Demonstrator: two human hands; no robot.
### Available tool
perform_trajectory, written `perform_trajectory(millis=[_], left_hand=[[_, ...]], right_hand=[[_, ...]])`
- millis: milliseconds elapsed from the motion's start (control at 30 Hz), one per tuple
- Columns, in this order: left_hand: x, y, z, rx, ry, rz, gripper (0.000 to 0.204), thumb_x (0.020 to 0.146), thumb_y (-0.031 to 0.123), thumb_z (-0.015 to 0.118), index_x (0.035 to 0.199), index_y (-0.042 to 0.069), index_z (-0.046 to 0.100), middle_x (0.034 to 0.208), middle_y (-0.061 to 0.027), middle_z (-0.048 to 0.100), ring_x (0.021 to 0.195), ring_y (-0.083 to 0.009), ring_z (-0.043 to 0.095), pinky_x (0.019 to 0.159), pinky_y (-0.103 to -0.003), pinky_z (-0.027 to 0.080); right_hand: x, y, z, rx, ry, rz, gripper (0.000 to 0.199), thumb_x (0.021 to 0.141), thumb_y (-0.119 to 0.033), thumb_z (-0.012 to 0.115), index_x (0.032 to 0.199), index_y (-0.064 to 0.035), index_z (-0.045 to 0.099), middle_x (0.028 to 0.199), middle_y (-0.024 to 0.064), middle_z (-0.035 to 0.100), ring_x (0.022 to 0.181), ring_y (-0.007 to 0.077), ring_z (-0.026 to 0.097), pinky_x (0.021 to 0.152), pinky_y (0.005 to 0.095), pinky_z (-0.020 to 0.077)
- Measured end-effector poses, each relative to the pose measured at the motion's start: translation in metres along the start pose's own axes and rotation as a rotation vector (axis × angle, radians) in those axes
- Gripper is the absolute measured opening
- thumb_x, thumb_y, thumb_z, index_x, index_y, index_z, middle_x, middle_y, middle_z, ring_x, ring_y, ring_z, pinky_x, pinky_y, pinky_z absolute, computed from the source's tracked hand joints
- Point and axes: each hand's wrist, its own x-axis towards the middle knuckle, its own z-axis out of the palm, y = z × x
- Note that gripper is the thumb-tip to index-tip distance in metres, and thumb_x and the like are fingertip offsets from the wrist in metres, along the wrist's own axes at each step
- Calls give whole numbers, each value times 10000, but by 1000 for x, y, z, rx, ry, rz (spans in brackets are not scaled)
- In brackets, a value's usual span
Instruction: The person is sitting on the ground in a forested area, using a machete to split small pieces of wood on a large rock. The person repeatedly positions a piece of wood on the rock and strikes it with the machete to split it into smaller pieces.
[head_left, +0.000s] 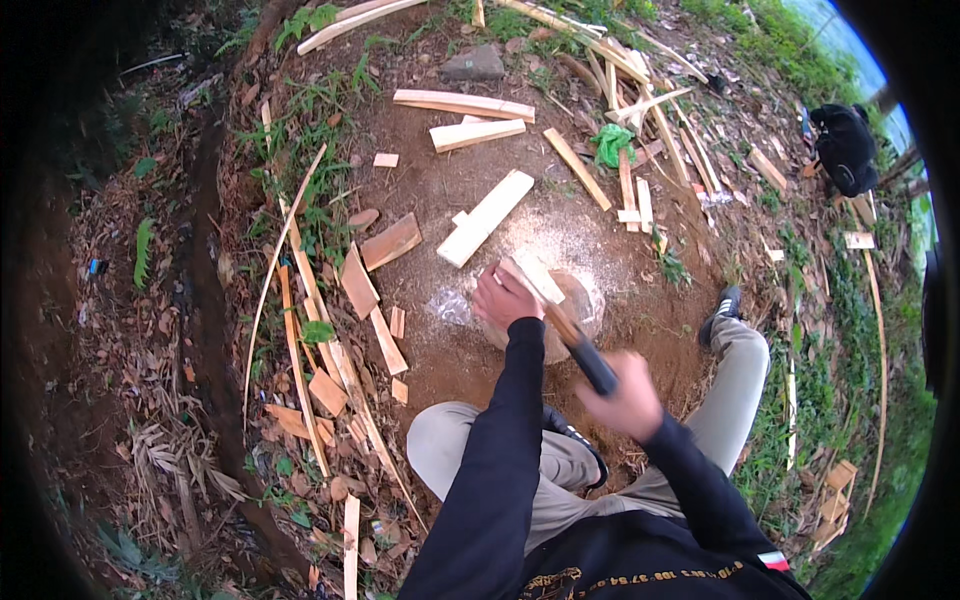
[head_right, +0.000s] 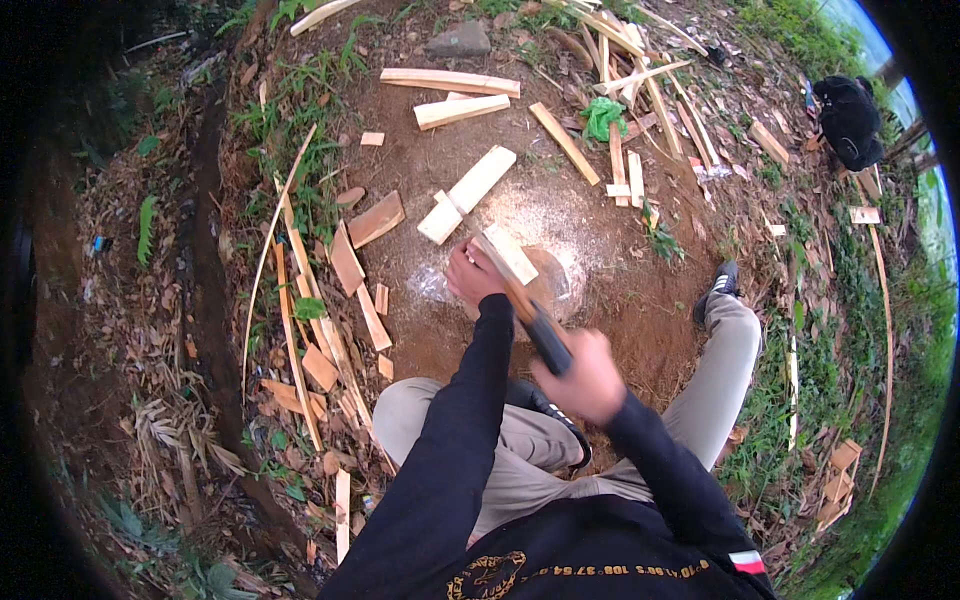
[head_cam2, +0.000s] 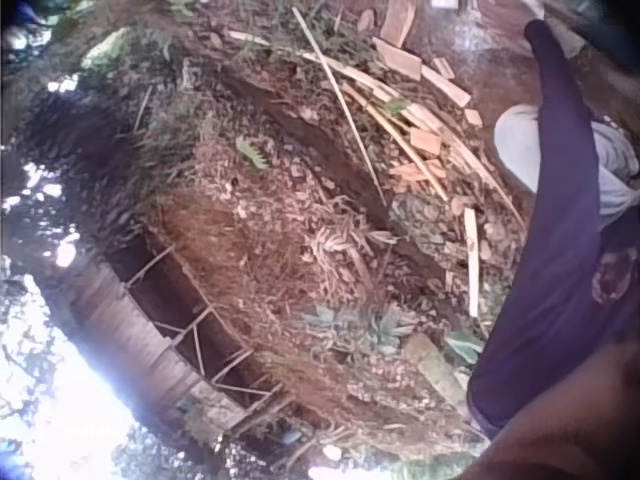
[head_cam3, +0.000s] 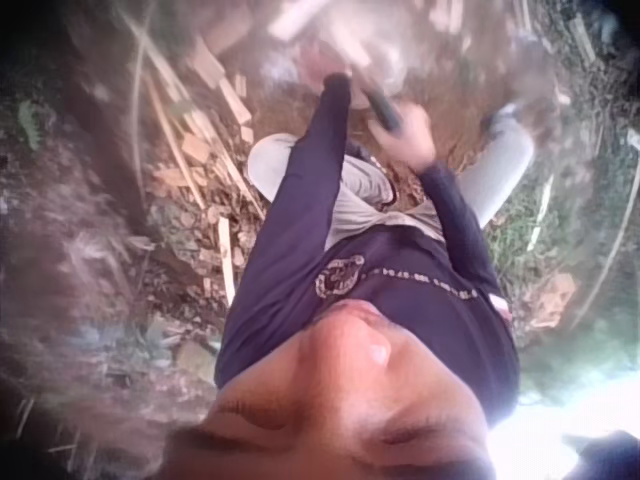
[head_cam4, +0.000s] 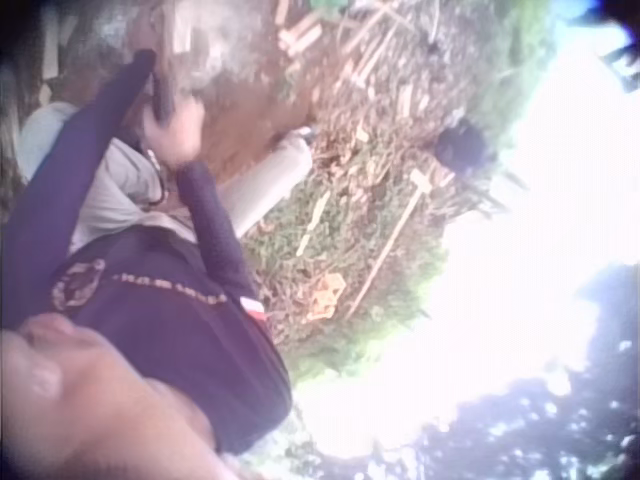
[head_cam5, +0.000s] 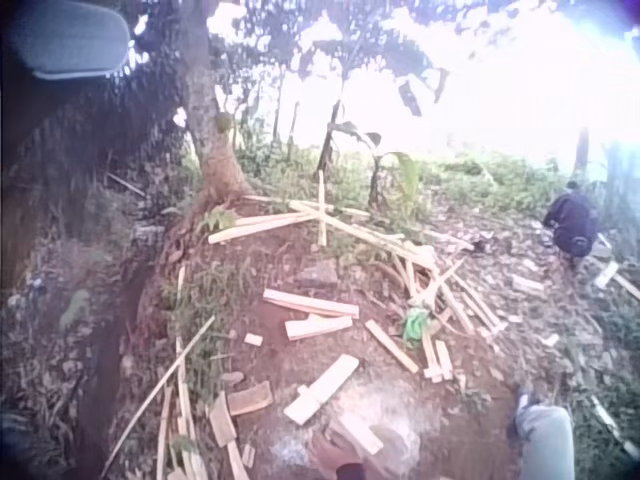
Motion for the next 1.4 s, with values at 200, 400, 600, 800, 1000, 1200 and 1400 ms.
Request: perform_trajectory(millis=[200, 400, 600, 800, 1000, 1200, 1400], left_hand=[[6, -16, -8, 9, 99, 42, 299, 980, 344, 443, 1094, 129, 617, 1059, -65, 650, 1051, -302, 546, 951, -472, 358], [-2, -14, 4, -2, 26, 14, 305, 997, 334, 413, 1080, 144, 637, 1076, -66, 666, 1060, -293, 552, 990, -459, 321], [0, -17, -12, 42, 90, 44, 309, 987, 349, 417, 1103, 146, 618, 1050, -70, 655, 1063, -307, 552, 941, -479, 348], [-2, -8, 0, 4, 23, 10, 306, 1005, 325, 403, 1110, 138, 621, 1079, -73, 655, 1062, -296, 543, 1000, -454, 309], [2, -13, -6, 61, 77, 64, 268, 984, 320, 439, 1093, 134, 598, 1036, -76, 641, 1051, -310, 550, 921, -478, 363], [0, -1, 10, 36, 19, -35, 296, 1000, 316, 411, 1096, 134, 624, 1074, -82, 646, 1063, -308, 546, 975, -466, 327], [0, -7, -6, 37, 53, 28, 287, 999, 299, 406, 1115, 126, 604, 1077, -77, 642, 1066, -308, 541, 968, -464, 327]], right_hand=[[-60, -26, -24, 57, -49, 80, 223, 702, -127, 704, 634, -10, 527, 503, 130, 448, 427, 197, 449, 476, 355, 407], [-7, -5, 8, -69, 70, -72, 253, 698, -144, 725, 647, 8, 530, 549, 187, 487, 459, 323, 488, 506, 380, 439], [-78, -56, -54, 85, -141, 234, 153, 687, -84, 689, 656, -4, 563, 516, 120, 443, 434, 173, 496, 480, 306, 407], [40, 18, 27, 55, 40, -39, 249, 729, -154, 703, 656, 17, 538, 524, 180, 440, 446, 285, 467, 509, 400, 425], [-79, -33, -53, 45, -135, 164, 167, 695, -118, 709, 762, -4, 608, 548, 153, 500, 492, 304, 562, 521, 365, 462], [17, 16, 13, -70, -56, 39, 231, 735, -200, 724, 748, 1, 611, 649, 225, 583, 665, 427, 592, 647, 471, 476], [-74, -16, -51, 126, -162, 237, 112, 702, -52, 691, 687, 2, 594, 545, 105, 498, 465, 166, 540, 504, 304, 441]])
